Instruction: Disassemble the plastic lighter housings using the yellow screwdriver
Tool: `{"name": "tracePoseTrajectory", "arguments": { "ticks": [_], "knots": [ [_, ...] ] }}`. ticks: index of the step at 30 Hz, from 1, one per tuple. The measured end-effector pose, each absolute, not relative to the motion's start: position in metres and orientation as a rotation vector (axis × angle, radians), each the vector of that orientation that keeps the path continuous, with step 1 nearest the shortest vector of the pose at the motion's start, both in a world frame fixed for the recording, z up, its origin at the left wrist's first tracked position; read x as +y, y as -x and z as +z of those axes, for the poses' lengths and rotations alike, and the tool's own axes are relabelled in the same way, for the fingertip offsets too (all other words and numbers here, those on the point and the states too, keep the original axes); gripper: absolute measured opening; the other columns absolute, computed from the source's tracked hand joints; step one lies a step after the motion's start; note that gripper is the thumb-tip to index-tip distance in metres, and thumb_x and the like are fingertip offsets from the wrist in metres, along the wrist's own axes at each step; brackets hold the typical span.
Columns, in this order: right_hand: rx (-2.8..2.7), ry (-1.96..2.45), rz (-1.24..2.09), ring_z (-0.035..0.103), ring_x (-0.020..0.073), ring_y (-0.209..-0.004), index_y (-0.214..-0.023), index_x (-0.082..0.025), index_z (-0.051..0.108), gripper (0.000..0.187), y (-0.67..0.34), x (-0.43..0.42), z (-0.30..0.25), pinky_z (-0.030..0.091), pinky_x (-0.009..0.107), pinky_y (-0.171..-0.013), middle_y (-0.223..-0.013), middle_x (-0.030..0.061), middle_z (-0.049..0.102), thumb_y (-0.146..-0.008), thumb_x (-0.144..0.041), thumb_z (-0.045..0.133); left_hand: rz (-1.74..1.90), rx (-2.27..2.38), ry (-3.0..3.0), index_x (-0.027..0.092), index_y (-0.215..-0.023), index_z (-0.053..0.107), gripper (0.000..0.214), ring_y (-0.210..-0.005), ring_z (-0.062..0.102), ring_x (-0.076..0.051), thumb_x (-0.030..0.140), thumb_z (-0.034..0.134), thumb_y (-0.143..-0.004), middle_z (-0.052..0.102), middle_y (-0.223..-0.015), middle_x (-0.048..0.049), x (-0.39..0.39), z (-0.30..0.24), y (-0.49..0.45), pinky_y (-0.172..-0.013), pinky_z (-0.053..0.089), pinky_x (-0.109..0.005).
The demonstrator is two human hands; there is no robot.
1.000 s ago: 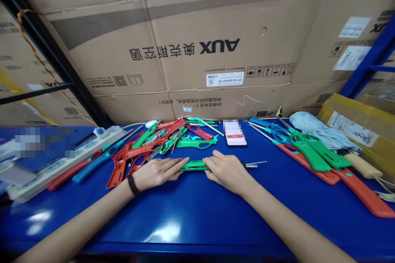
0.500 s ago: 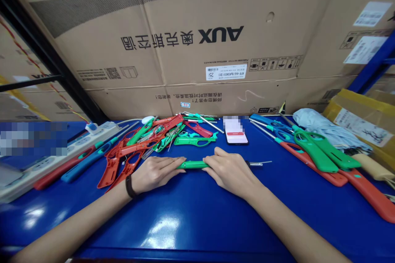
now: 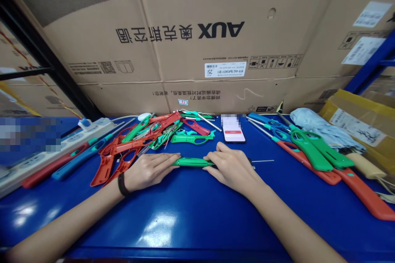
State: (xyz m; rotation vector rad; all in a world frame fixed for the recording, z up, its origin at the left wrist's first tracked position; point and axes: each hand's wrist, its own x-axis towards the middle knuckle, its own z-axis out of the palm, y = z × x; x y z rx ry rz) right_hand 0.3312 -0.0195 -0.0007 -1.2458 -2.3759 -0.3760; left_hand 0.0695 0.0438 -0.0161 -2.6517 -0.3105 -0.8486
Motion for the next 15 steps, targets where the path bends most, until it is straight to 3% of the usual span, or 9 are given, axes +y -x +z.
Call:
{"name": "tracePoseTrajectory", "arguments": {
  "ticks": [8,15],
  "knots": [
    [-2.446,1.184,-0.373,0.056,0.0189,-0.08,-0.1,-0.016,0.064,0.019,-0.326,-0.018,-0.005,0.047,0.028,-0.061,-0.084,0.0061,0.069,-0.091,-0.026,0.049,-0.81,-0.347,2.69,0.011,-0.114,0.054,0.024,-0.074,0.07,-0.015,0.021,0.047,-0.093,0.071,-0.098,-0.0066,0.036,-0.014,-0.077,-0.064,0.058,-0.025],
    [-2.457,1.135,-0.442,0.056,0.0191,-0.078,-0.093,-0.015,0.063,0.016,-0.322,-0.018,-0.007,0.046,0.028,-0.058,-0.08,0.0065,0.067,-0.091,-0.02,0.048,-0.579,-0.512,2.74,0.013,-0.097,0.055,0.025,-0.066,0.065,-0.016,0.029,0.036,-0.098,0.064,-0.076,-0.0035,0.031,-0.01,-0.09,-0.054,0.051,-0.025]
  ]
}}
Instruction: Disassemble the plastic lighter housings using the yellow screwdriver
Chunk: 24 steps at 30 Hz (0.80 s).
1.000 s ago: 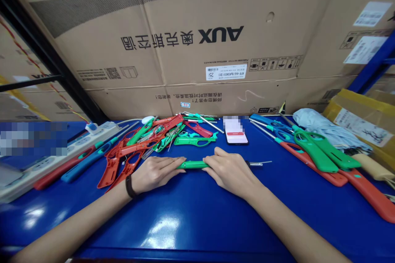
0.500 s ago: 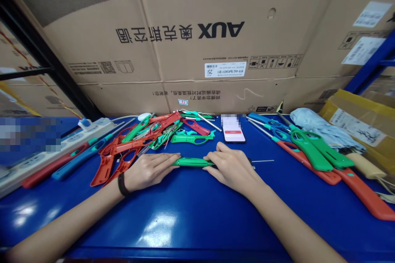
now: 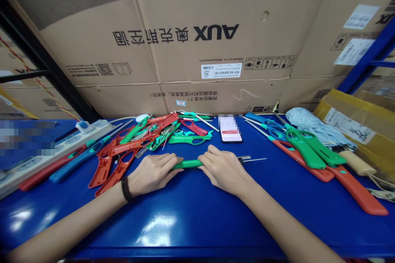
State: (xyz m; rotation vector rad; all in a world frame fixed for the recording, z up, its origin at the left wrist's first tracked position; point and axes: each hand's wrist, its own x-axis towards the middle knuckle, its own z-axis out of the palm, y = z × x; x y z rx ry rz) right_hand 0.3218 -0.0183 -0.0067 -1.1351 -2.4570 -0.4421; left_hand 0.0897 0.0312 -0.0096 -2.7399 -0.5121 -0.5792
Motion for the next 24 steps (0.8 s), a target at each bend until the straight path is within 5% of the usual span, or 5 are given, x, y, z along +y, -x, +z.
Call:
{"name": "tracePoseTrajectory", "arguments": {
  "ticks": [14,24],
  "knots": [
    [-2.465,1.098,-0.396,0.054,0.0181,-0.075,-0.094,-0.018,0.065,0.023,-0.318,-0.017,-0.005,0.043,0.027,-0.057,-0.08,0.0034,0.069,-0.091,-0.035,0.051,-0.698,-0.388,2.814,0.014,-0.09,0.055,0.022,-0.062,0.063,-0.014,0.027,0.039,-0.097,0.064,-0.071,-0.0019,0.031,-0.01,-0.098,-0.056,0.047,-0.023],
    [-2.462,1.066,-0.46,0.053,0.0161,-0.069,-0.082,-0.017,0.064,0.027,-0.312,-0.022,-0.005,0.039,0.027,-0.053,-0.07,0.003,0.064,-0.095,-0.027,0.043,-0.801,-0.472,2.896,0.015,-0.082,0.057,0.03,-0.059,0.061,-0.012,0.039,0.045,-0.094,0.063,-0.068,-0.0004,0.035,-0.011,-0.095,-0.052,0.044,-0.021]
  ]
}}
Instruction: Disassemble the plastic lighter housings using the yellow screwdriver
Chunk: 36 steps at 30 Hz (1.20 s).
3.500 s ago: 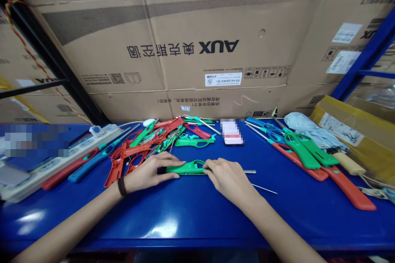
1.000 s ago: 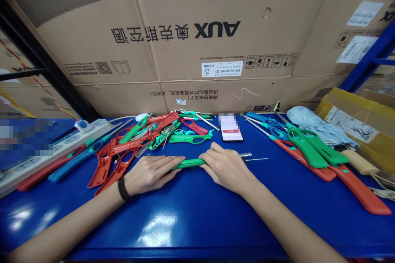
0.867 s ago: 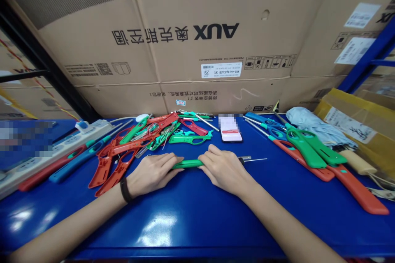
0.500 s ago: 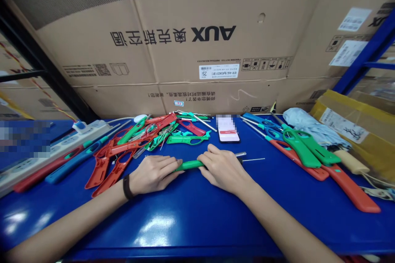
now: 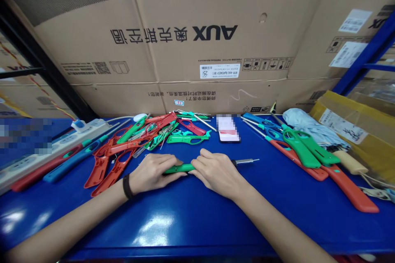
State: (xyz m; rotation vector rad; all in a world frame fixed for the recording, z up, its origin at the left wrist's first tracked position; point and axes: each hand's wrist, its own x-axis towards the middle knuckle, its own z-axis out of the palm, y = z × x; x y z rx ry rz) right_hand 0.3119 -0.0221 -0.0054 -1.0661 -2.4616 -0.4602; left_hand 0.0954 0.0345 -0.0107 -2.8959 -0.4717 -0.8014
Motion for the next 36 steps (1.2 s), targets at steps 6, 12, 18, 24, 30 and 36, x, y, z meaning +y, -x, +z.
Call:
{"name": "tracePoseTrajectory", "arguments": {
  "ticks": [6,12,18,24,30,36],
  "knots": [
    [-2.436,1.105,-0.417,0.054,0.0161,-0.069,-0.087,-0.017,0.065,0.026,-0.316,-0.022,-0.004,0.039,0.025,-0.054,-0.071,0.0039,0.066,-0.094,-0.032,0.045,-0.761,-0.491,2.775,0.016,-0.063,0.054,0.045,-0.048,0.054,-0.011,0.053,0.048,-0.088,0.055,-0.054,0.0027,0.047,-0.004,-0.082,-0.045,0.036,-0.022],
    [-2.502,1.1,-0.409,0.053,0.0158,-0.068,-0.079,-0.017,0.064,0.028,-0.316,-0.022,-0.003,0.04,0.026,-0.053,-0.07,0.0031,0.065,-0.095,-0.028,0.043,-0.689,-0.294,2.678,0.017,-0.061,0.051,0.041,-0.044,0.05,-0.01,0.039,0.043,-0.095,0.051,-0.053,0.0034,0.042,-0.005,-0.082,-0.045,0.036,-0.024],
    [-2.301,1.108,-0.474,0.059,0.0186,-0.087,-0.106,-0.022,0.064,0.03,-0.328,-0.025,0.014,0.048,0.027,-0.067,-0.101,0.0042,0.07,-0.085,-0.042,0.059,-0.749,-0.328,2.647,0.017,-0.06,0.05,0.039,-0.045,0.048,-0.01,0.036,0.046,-0.094,0.049,-0.052,0.0037,0.044,-0.006,-0.081,-0.044,0.036,-0.023],
    [-2.158,1.014,-0.475,0.058,0.0131,-0.059,-0.073,-0.018,0.061,0.019,-0.328,-0.031,0.014,0.042,0.024,-0.057,-0.066,0.0014,0.067,-0.087,-0.031,0.057,-1.096,-0.711,2.638,0.016,-0.053,0.047,0.045,-0.04,0.038,-0.007,0.044,0.053,-0.088,0.04,-0.046,0.0056,0.055,-0.006,-0.075,-0.042,0.029,-0.02],
    [-2.19,1.199,-0.03,0.062,0.0204,-0.081,-0.087,-0.019,0.061,0.022,-0.315,-0.023,0.004,0.048,0.032,-0.072,-0.084,0.0061,0.068,-0.084,-0.041,0.059,-1.284,-0.937,2.705,0.015,-0.05,0.043,0.049,-0.04,0.03,-0.005,0.044,0.054,-0.087,0.032,-0.046,0.0074,0.047,0.002,-0.079,-0.04,0.023,-0.019],
    [-1.315,1.006,0.679,0.067,0.0233,-0.091,-0.107,-0.021,0.055,0.036,-0.319,-0.005,0.022,0.054,0.038,-0.079,-0.1,0.0106,0.07,-0.086,-0.049,0.051,-1.231,-0.814,2.718,0.015,-0.051,0.049,0.046,-0.04,0.038,-0.007,0.045,0.056,-0.086,0.04,-0.045,0.0053,0.035,0.0,-0.081,-0.042,0.03,-0.019]
  ]
}}
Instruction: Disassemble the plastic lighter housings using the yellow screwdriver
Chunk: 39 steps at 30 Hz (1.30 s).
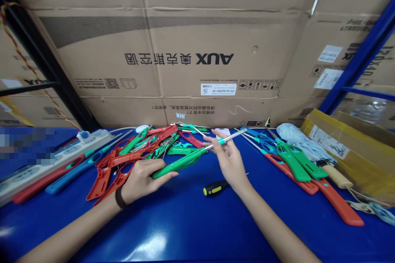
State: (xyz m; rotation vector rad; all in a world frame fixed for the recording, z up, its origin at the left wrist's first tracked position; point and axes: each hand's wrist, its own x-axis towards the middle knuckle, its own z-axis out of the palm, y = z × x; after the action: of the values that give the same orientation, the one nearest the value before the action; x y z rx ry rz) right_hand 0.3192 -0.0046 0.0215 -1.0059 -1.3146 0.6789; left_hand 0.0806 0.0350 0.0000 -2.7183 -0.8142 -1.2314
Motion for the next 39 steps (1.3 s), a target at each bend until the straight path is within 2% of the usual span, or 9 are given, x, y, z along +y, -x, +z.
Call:
{"name": "tracePoseTrajectory", "arguments": {
  "ticks": [3,5,9,14,21,25,28,33,39],
  "knots": [
    [-1.086,0.875,0.845,0.069,0.0241,-0.083,-0.093,-0.019,0.058,0.031,-0.315,0.001,0.032,0.056,0.038,-0.074,-0.091,0.0089,0.072,-0.081,-0.048,0.059,-1.158,-0.867,2.811,0.015,-0.065,0.061,0.036,-0.045,0.052,-0.01,0.043,0.055,-0.087,0.056,-0.053,0.0023,0.033,0.002,-0.086,-0.046,0.038,-0.02],
    [-1.03,0.853,0.912,0.07,0.0241,-0.083,-0.088,-0.019,0.059,0.029,-0.308,0.004,0.037,0.056,0.037,-0.073,-0.087,0.0076,0.072,-0.078,-0.045,0.065,-1.116,-0.908,2.919,0.017,-0.086,0.067,0.027,-0.059,0.063,-0.013,0.04,0.054,-0.089,0.069,-0.072,-0.0008,0.032,0.006,-0.093,-0.055,0.045,-0.021],
    [-1.005,0.846,0.987,0.069,0.0237,-0.088,-0.088,-0.019,0.059,0.028,-0.292,0.009,0.041,0.056,0.034,-0.075,-0.085,0.0056,0.073,-0.077,-0.044,0.066,-1.242,-1.01,3.059,0.021,-0.107,0.066,0.028,-0.082,0.067,-0.018,0.04,0.057,-0.087,0.071,-0.099,-0.0033,0.031,0.017,-0.113,-0.072,0.048,-0.024],
    [-1.046,0.83,1.012,0.067,0.0244,-0.094,-0.087,-0.02,0.06,0.027,-0.29,0.018,0.035,0.055,0.035,-0.079,-0.089,0.005,0.073,-0.077,-0.044,0.066,-1.617,-1.333,3.231,0.014,-0.091,0.072,0.03,-0.065,0.058,-0.016,0.039,0.058,-0.084,0.069,-0.076,-0.0032,0.033,0.022,-0.129,-0.059,0.043,-0.022],
    [-1.075,0.819,1.059,0.063,0.0231,-0.103,-0.105,-0.021,0.063,0.035,-0.299,0.018,0.029,0.051,0.035,-0.087,-0.105,0.0072,0.07,-0.081,-0.046,0.061,-1.612,-1.421,3.401,0.009,-0.067,0.068,0.038,-0.047,0.035,-0.007,0.044,0.06,-0.08,0.048,-0.05,0.003,0.042,0.024,-0.124,-0.043,0.025,-0.019],
    [-1.065,0.878,1.055,0.066,0.0239,-0.097,-0.099,-0.018,0.065,0.034,-0.303,0.018,0.028,0.053,0.035,-0.084,-0.097,0.0081,0.072,-0.077,-0.044,0.066,-1.606,-1.462,3.491,0.01,-0.061,0.065,0.038,-0.051,0.046,-0.009,0.043,0.061,-0.08,0.055,-0.055,0.0008,0.043,0.024,-0.124,-0.048,0.036,-0.019],
    [-1.013,0.903,1.073,0.067,0.0243,-0.093,-0.094,-0.017,0.065,0.034,-0.303,0.02,0.025,0.054,0.035,-0.082,-0.092,0.0082,0.073,-0.075,-0.045,0.068,-1.549,-1.476,3.61,0.011,-0.07,0.064,0.04,-0.06,0.06,-0.014,0.048,0.057,-0.081,0.066,-0.067,-0.0045,0.043,0.02,-0.126,-0.057,0.048,-0.024],
    [-1.016,0.919,1.072,0.066,0.0245,-0.096,-0.094,-0.018,0.066,0.038,-0.3,0.019,0.021,0.054,0.035,-0.082,-0.097,0.0089,0.072,-0.073,-0.05,0.067,-1.461,-1.518,3.669,0.013,-0.075,0.056,0.042,-0.049,0.062,-0.015,0.054,0.049,-0.084,0.065,-0.07,-0.0054,0.043,0.008,-0.127,-0.038,0.049,-0.022],
    [-1.119,0.948,1.127,0.066,0.026,-0.095,-0.091,-0.018,0.071,0.041,-0.29,0.016,0.014,0.052,0.039,-0.086,-0.097,0.0082,0.072,-0.069,-0.052,0.069,-1.503,-1.463,3.572,0.013,-0.071,0.054,0.038,-0.05,0.059,-0.012,0.048,0.051,-0.086,0.058,-0.065,-0.0007,0.039,0.008,-0.125,-0.037,0.05,-0.019]
  ]
}}
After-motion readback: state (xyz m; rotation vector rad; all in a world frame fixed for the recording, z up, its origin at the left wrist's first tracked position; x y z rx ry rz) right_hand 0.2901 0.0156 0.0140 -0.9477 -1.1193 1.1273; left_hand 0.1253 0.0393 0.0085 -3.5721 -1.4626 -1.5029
